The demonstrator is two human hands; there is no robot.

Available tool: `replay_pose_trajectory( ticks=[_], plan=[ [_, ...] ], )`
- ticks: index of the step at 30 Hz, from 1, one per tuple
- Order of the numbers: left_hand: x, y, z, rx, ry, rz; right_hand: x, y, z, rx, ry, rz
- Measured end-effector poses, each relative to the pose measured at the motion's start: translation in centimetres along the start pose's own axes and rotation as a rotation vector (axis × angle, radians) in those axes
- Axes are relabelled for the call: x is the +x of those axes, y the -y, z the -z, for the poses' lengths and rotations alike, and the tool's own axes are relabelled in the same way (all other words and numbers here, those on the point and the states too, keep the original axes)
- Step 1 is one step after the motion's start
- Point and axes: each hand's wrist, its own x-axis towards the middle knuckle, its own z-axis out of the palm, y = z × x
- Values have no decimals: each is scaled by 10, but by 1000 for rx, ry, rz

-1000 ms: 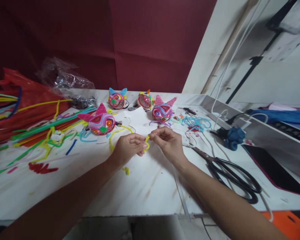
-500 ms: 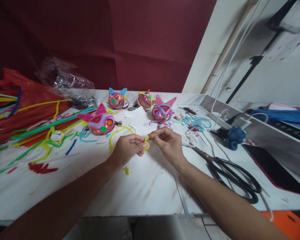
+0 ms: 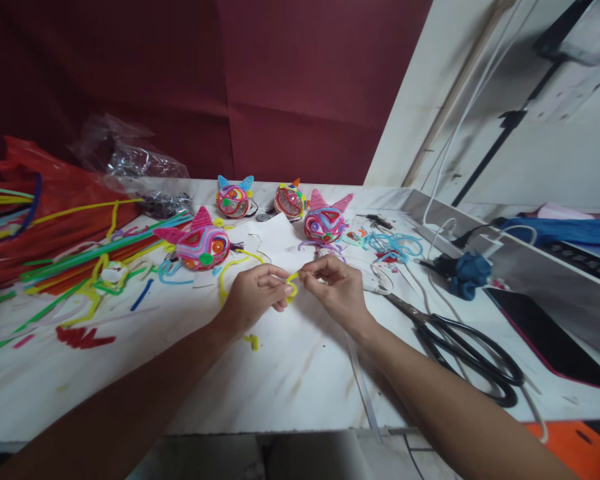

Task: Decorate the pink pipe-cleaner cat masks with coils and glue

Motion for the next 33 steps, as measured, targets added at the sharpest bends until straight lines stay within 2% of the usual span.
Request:
replay_pose_trajectory(
  ticks=[11, 14, 20, 26, 30, 33],
  plan=[
    [-2, 2, 3, 70, -35, -102, -1, 4, 0, -86, 79, 71],
    [-2, 2, 4, 93, -34, -124, 0, 3, 2, -69, 136, 10],
    [-2, 4, 5, 86, -42, -126, 2, -2, 3, 19, 257, -214],
    [0, 3, 3, 39, -33, -90, 4, 0, 4, 39, 291, -285],
    [-1, -3, 2, 61, -35, -64, 4, 1, 4, 67, 286, -272],
    [-4, -7, 1, 100, -22, -50, 3, 0, 6, 9, 363, -187]
  ],
)
